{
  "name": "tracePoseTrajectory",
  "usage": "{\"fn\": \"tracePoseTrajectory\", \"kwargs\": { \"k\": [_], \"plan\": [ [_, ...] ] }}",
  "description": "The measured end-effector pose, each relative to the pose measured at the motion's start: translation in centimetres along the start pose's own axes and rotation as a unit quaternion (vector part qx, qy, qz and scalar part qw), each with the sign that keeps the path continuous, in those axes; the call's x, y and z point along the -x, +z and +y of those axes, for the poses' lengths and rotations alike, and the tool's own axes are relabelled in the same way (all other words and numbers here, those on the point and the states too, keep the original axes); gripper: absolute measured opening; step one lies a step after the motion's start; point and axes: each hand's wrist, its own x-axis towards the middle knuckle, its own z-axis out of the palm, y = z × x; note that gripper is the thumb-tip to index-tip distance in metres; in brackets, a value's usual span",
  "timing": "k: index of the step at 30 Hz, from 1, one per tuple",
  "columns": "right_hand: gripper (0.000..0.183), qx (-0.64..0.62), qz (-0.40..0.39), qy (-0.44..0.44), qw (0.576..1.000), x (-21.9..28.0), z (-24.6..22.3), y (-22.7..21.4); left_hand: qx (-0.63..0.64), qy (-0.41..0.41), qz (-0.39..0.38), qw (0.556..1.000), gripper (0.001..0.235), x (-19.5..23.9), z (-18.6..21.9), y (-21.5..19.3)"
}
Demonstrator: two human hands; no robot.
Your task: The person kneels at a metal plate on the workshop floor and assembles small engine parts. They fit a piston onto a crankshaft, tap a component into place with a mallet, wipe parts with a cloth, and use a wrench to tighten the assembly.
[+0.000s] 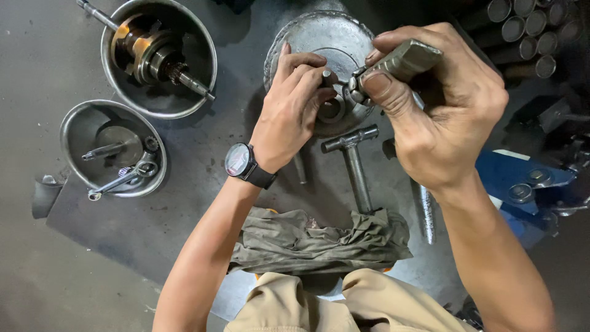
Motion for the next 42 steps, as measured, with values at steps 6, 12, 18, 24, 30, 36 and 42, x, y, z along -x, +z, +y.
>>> {"fn": "tracePoseTrajectory", "kwargs": {
  "k": [6,12,18,24,30,36,42],
  "plan": [
    [0.027,-0.012,0.000,0.000,1.000,0.2,0.3,0.1,0.000,0.002,0.002,1.000,0.033,0.0,-0.1,0.0],
    [0.027,-0.005,-0.011,-0.004,1.000,0.1,0.2,0.5,-0.012,0.015,-0.014,1.000,0.039,0.0,0.3,-0.4],
    [0.029,-0.030,-0.013,-0.008,0.999,-0.4,-0.1,1.0,-0.020,0.030,-0.022,0.999,0.044,0.2,0.1,-0.3],
    [0.027,0.077,-0.037,-0.045,0.995,-1.8,-1.9,0.4,-0.017,0.028,-0.019,0.999,0.045,0.0,0.4,-0.3],
    [0.021,-0.012,-0.006,0.113,0.993,4.7,-2.4,0.3,0.067,-0.074,0.119,0.988,0.024,2.8,3.7,-2.3],
    [0.028,0.084,-0.217,0.241,0.942,18.0,6.7,9.3,0.100,-0.174,0.164,0.966,0.021,8.9,4.5,-0.8],
    [0.035,0.028,-0.287,0.401,0.869,16.0,6.3,8.3,0.058,-0.084,0.092,0.991,0.030,9.7,5.3,0.1]
  ]
}}
